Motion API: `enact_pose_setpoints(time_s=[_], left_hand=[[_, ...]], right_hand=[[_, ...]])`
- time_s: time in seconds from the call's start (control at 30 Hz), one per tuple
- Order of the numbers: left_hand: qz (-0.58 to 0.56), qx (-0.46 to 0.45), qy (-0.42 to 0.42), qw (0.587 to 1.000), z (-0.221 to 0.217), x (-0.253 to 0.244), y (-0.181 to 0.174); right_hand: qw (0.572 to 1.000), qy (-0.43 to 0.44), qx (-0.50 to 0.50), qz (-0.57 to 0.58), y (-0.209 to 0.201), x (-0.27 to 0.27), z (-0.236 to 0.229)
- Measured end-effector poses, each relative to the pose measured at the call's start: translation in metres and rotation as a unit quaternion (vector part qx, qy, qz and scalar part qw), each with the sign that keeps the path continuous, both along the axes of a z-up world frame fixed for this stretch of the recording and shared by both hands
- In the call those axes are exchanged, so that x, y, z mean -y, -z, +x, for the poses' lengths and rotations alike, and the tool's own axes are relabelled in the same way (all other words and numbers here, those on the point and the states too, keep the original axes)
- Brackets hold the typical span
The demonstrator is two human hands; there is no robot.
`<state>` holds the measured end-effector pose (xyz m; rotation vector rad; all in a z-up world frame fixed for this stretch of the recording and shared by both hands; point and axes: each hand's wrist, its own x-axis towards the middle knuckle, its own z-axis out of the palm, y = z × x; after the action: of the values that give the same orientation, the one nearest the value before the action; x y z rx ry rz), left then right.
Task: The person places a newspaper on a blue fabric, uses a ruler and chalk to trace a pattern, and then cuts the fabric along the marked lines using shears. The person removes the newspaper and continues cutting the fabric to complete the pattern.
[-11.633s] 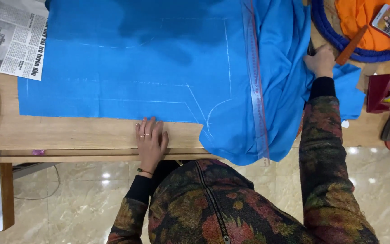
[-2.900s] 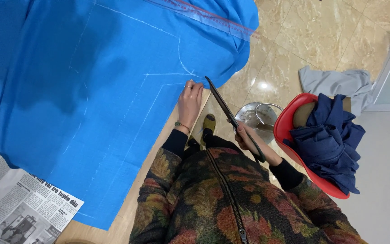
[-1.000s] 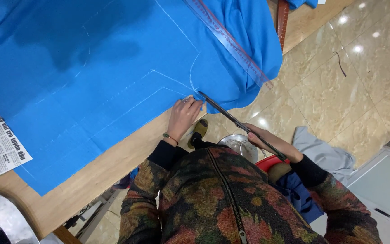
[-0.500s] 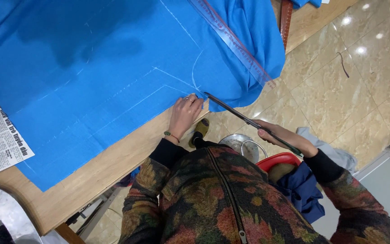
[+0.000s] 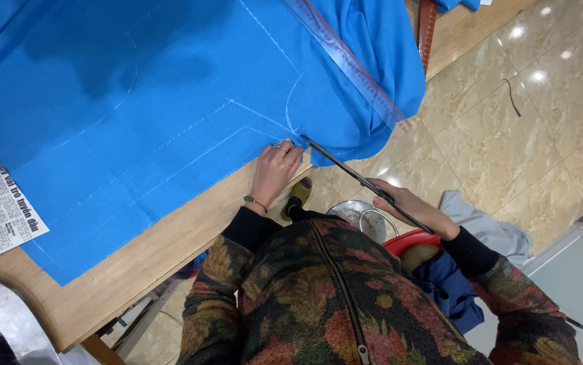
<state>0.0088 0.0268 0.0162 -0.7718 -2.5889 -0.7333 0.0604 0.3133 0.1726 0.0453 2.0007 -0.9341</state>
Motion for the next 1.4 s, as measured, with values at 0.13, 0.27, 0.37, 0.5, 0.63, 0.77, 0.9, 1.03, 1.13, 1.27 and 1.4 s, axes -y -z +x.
enact_pose_setpoints(time_s=[0.13, 0.27, 0.37, 0.5, 0.63, 0.77, 0.9, 1.03, 1.13, 1.27, 1.4], left_hand=[[-0.006, -0.004, 0.002, 1.000, 0.000, 0.000, 0.001], [-0.014, -0.003, -0.003, 1.000, 0.001, 0.000, 0.003], [-0.015, 0.000, -0.003, 1.000, 0.000, 0.000, 0.003], [0.000, 0.007, 0.004, 1.000, 0.000, 0.001, 0.010], [0.016, 0.018, 0.007, 1.000, -0.001, 0.002, 0.008], [0.008, 0.006, 0.006, 1.000, -0.001, 0.001, 0.003], [0.021, 0.013, 0.011, 1.000, -0.002, 0.003, -0.004], [0.033, 0.013, 0.023, 0.999, -0.003, 0.005, -0.006], [0.031, 0.014, 0.018, 0.999, -0.001, 0.005, -0.005], [0.046, 0.015, 0.024, 0.999, -0.002, 0.006, -0.009], [0.050, 0.019, 0.025, 0.998, -0.002, 0.006, -0.010]], right_hand=[[1.000, -0.005, -0.008, 0.013, -0.011, 0.007, -0.002], [1.000, -0.001, -0.016, 0.012, -0.005, 0.006, 0.000], [1.000, 0.006, -0.012, 0.010, -0.001, 0.004, 0.000], [1.000, 0.004, -0.008, 0.011, 0.007, -0.001, 0.001], [0.999, 0.023, 0.027, -0.007, 0.001, -0.003, 0.003], [0.999, 0.020, 0.037, -0.013, 0.003, -0.010, 0.006], [0.998, 0.042, 0.030, -0.029, 0.016, -0.005, 0.009], [0.996, 0.071, 0.024, -0.052, 0.028, 0.008, 0.015], [0.984, 0.120, 0.064, -0.112, 0.015, 0.023, 0.015], [0.983, 0.123, 0.062, -0.118, 0.013, 0.032, 0.019], [0.981, 0.138, 0.062, -0.123, 0.012, 0.037, 0.021]])
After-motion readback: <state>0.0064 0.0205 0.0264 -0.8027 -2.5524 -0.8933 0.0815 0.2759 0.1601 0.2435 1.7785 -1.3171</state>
